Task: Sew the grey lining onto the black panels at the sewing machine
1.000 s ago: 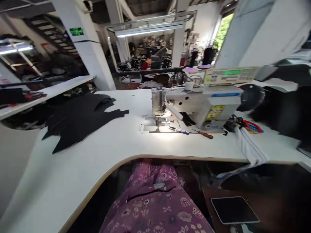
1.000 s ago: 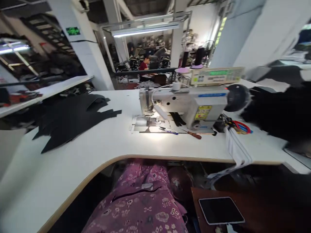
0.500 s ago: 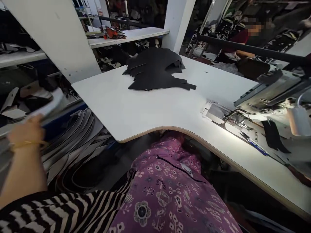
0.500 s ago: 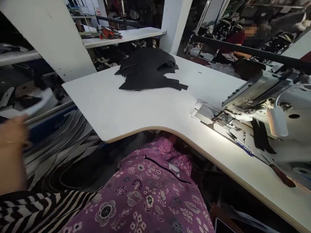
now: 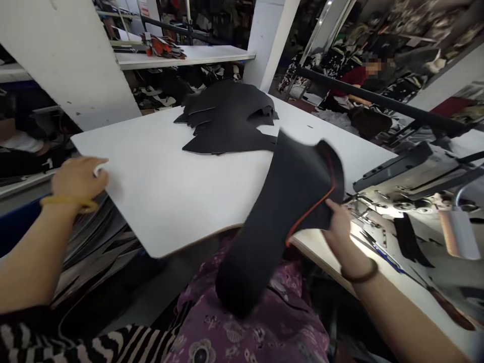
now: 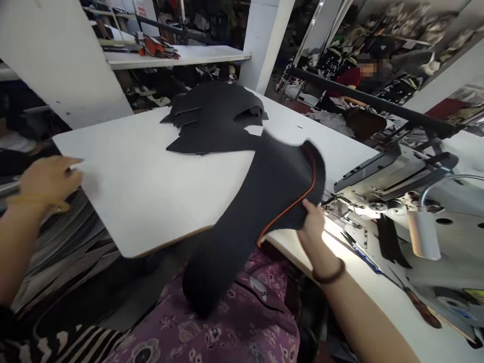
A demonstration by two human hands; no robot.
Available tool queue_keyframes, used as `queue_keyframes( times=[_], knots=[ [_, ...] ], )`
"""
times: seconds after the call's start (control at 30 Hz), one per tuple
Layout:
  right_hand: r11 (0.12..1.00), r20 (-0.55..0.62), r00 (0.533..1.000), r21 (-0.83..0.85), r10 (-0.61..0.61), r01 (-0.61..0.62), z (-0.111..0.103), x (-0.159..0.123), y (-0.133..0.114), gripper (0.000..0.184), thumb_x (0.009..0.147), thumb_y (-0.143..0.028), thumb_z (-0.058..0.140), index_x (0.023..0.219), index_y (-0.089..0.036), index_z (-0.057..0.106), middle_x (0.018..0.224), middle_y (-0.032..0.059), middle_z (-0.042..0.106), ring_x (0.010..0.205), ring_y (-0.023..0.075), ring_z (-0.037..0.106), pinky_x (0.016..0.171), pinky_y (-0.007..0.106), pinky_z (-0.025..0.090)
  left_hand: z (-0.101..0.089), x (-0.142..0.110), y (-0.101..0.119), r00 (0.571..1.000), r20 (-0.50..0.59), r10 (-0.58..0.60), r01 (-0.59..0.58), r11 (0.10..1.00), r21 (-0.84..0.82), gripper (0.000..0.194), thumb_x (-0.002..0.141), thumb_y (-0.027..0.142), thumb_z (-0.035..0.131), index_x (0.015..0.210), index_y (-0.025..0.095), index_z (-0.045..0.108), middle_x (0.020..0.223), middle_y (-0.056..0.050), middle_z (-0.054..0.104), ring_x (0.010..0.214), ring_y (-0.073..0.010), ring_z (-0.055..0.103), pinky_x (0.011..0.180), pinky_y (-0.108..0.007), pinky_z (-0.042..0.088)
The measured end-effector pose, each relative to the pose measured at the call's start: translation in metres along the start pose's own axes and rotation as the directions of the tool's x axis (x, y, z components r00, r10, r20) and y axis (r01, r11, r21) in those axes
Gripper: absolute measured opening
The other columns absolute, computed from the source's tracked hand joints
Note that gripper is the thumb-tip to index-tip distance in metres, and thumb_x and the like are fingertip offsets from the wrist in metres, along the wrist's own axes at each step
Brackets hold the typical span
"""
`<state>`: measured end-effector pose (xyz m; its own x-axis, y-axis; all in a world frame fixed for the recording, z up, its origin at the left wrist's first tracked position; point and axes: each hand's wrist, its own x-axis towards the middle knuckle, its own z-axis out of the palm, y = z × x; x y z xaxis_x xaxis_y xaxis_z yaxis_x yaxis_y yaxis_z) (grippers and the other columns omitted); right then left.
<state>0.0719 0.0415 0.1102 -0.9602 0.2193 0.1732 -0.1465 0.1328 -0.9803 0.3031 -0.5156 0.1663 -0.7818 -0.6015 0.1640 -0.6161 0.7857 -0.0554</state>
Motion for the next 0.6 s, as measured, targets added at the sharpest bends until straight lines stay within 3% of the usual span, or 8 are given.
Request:
queue_keyframes(
  times=[0.07, 0.17, 0.23, 0.3, 0.37, 0.4, 0.5, 0.6],
  knots=[
    [0.987, -0.042, 0.986, 0.045, 0.159, -0.157, 0.012, 0.013, 0.015, 0.011, 0.092, -0.019, 0.044, 0.09, -0.016, 0.054, 0.075, -0.0022, 0.06, 0.064, 0.01, 0.059, 0.064, 0.026, 0.056, -0.019, 0.041, 0.076, 0.976, -0.116, 0.186, -0.191, 0.981, -0.035, 0.047, 0.093, 0.029, 0.025, 0.126, 0.012, 0.054, 0.132, -0.005, 0.053, 0.119, -0.0199, 0.045, 0.103, -0.033, 0.033],
    [0.946, -0.029, 0.949, 0.091, 0.315, -0.311, 0.027, 0.014, 0.028, 0.016, 0.089, -0.015, 0.036, 0.09, -0.019, 0.051, 0.073, -0.0024, 0.061, 0.068, 0.0112, 0.062, 0.067, 0.027, 0.058, -0.024, 0.096, 0.199, 0.865, -0.056, 0.498, -0.501, 0.864, -0.052, 0.044, 0.096, 0.024, 0.027, 0.124, 0.008, 0.057, 0.128, -0.01, 0.055, 0.117, -0.022, 0.045, 0.1, -0.035, 0.034],
    [0.925, 0.115, 0.919, 0.008, 0.377, -0.38, 0.024, -0.001, 0.028, 0.015, 0.089, -0.023, 0.039, 0.086, -0.02, 0.053, 0.068, -0.0013, 0.061, 0.064, 0.0135, 0.062, 0.06, 0.027, 0.057, -0.015, 0.129, 0.268, 0.814, -0.019, 0.581, -0.581, 0.813, -0.046, 0.04, 0.097, 0.025, 0.031, 0.119, 0.006, 0.06, 0.127, -0.013, 0.054, 0.118, -0.0237, 0.044, 0.101, -0.036, 0.033],
    [0.903, 0.375, 0.822, -0.202, 0.428, -0.378, 0.009, -0.022, 0.022, 0.021, 0.088, -0.036, 0.048, 0.076, -0.02, 0.054, 0.059, -0.0006, 0.058, 0.054, 0.0157, 0.058, 0.048, 0.027, 0.053, -0.002, 0.158, 0.321, 0.796, 0.02, 0.605, -0.604, 0.796, -0.029, 0.04, 0.098, 0.027, 0.037, 0.12, 0.002, 0.058, 0.13, -0.019, 0.05, 0.124, -0.0299, 0.039, 0.103, -0.041, 0.032],
    [0.904, 0.571, 0.73, -0.397, 0.377, -0.156, -0.014, -0.035, 0.013, 0.03, 0.084, -0.045, 0.057, 0.065, -0.021, 0.054, 0.053, 0.0001, 0.055, 0.048, 0.016, 0.054, 0.044, 0.027, 0.048, 0.008, 0.181, 0.354, 0.826, 0.062, 0.56, -0.56, 0.828, -0.026, 0.045, 0.096, 0.032, 0.047, 0.127, -0.001, 0.051, 0.134, -0.024, 0.045, 0.128, -0.0342, 0.034, 0.105, -0.045, 0.031],
    [0.873, 0.64, 0.72, -0.478, 0.27, 0.098, -0.027, -0.035, 0.01, 0.033, 0.084, -0.046, 0.056, 0.064, -0.021, 0.054, 0.054, 0.0013, 0.056, 0.05, 0.0161, 0.054, 0.046, 0.026, 0.047, 0.012, 0.189, 0.365, 0.846, 0.08, 0.527, -0.527, 0.85, -0.029, 0.051, 0.094, 0.034, 0.052, 0.131, -0.002, 0.046, 0.135, -0.025, 0.043, 0.129, -0.0352, 0.033, 0.105, -0.045, 0.031],
    [0.432, 0.726, 0.675, -0.57, -0.134, 0.699, -0.055, -0.006, 0.008, 0.025, 0.089, -0.038, 0.047, 0.087, -0.02, 0.065, 0.091, 0.0109, 0.068, 0.08, 0.024, 0.064, 0.066, 0.033, 0.052, 0.01, 0.199, 0.379, 0.892, 0.097, 0.441, -0.44, 0.897, -0.036, 0.072, 0.088, 0.042, 0.064, 0.135, -0.006, 0.038, 0.137, -0.028, 0.04, 0.131, -0.0363, 0.032, 0.106, -0.046, 0.032],
    [0.126, 0.806, 0.542, -0.528, -0.238, 0.84, -0.063, 0.038, 0.024, 0.041, 0.084, -0.021, 0.045, 0.121, -0.013, 0.059, 0.128, 0.0184, 0.057, 0.118, 0.0347, 0.052, 0.093, 0.051, 0.045, -0.002, 0.195, 0.376, 0.881, 0.054, 0.47, -0.466, 0.882, -0.065, 0.086, 0.088, 0.061, 0.051, 0.131, -0.012, 0.036, 0.138, -0.03, 0.036, 0.133, -0.0375, 0.028, 0.106, -0.05, 0.03]
  ],
)
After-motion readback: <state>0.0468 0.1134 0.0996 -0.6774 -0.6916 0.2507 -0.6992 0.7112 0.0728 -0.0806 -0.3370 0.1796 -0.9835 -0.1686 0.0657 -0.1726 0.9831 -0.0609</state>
